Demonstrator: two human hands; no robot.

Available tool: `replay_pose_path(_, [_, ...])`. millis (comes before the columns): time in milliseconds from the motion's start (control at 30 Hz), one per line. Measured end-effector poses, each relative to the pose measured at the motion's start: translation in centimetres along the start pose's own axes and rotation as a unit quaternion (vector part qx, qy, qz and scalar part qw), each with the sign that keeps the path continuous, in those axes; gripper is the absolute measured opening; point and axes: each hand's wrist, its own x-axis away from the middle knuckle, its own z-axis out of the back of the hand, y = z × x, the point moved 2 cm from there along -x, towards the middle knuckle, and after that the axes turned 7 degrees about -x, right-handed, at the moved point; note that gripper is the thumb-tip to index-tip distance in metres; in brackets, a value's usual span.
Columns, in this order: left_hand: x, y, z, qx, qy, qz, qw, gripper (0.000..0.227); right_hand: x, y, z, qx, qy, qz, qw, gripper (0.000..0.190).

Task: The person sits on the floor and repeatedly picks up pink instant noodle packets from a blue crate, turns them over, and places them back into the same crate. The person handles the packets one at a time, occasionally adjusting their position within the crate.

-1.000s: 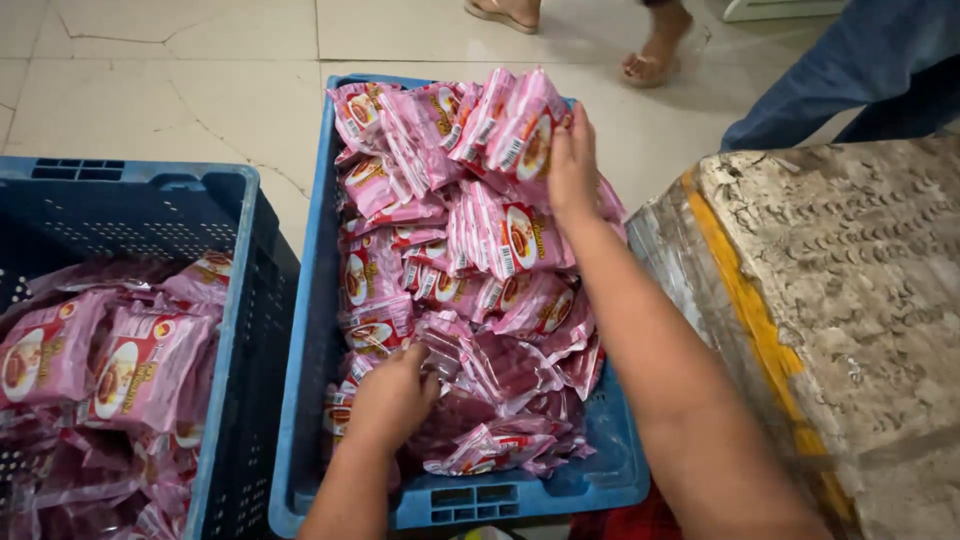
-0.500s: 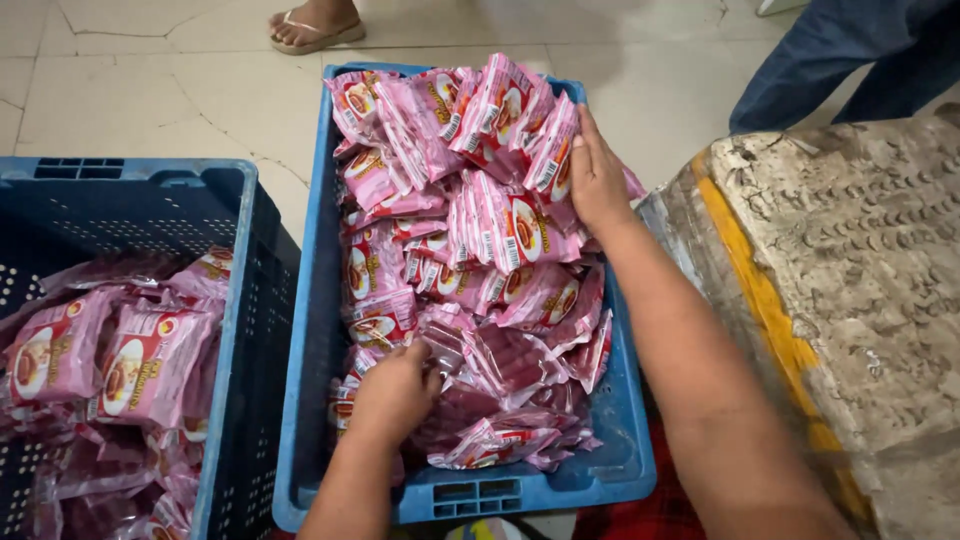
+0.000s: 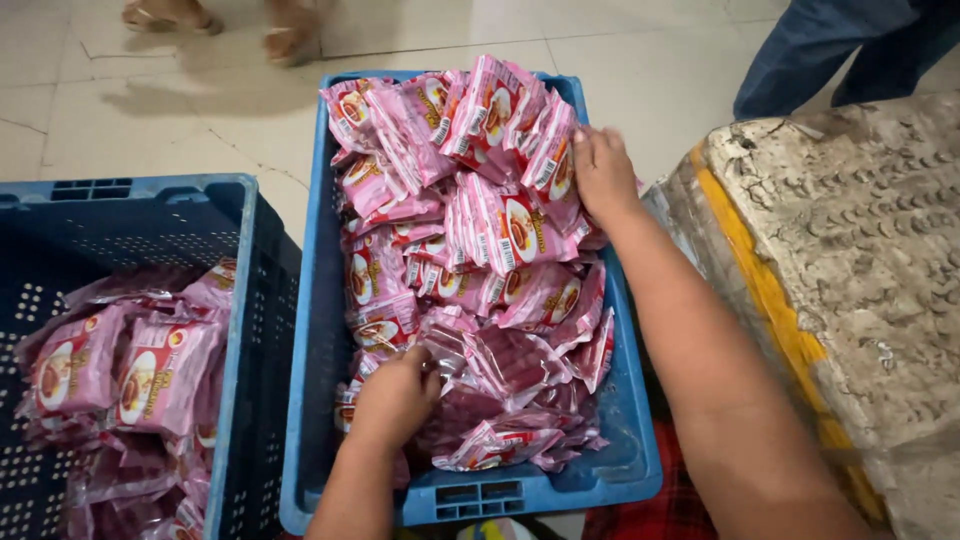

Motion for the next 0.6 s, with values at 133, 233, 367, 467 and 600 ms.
replay_pose_path(133, [0.1,0.0,0.1,0.000,0.011,-0.009,1.000,0.030,2.3,-7.1,2.6,-0.003,-0.042,-0.099,0.994,0.060])
replay_pose_path(233, [0.1,-0.1,0.0,0.003,0.019,-0.018,1.000,0.029,0.8,-3.1,2.7,-0.062,0.011,-0.084,0.995,0.071])
replay_pose_path(367, [0.2,0.2,0.4,-0.001,0.008,-0.010,1.000,0.028,0.1,-0.9,2.4,-0.081,0.023,-0.111,0.990,0.085])
replay_pose_path(467, [0.2,0.0,0.4,-0.002,0.011,-0.010,1.000,0.029,-1.1,1.9,0.8,-0.038,0.040,-0.026,0.998,0.060])
replay_pose_path(600, [0.4,0.1,0.9,-0.015,-0.023,-0.019,0.999,0.034,-1.5,4.0,0.3,-0.054,0.051,-0.048,0.996,0.066])
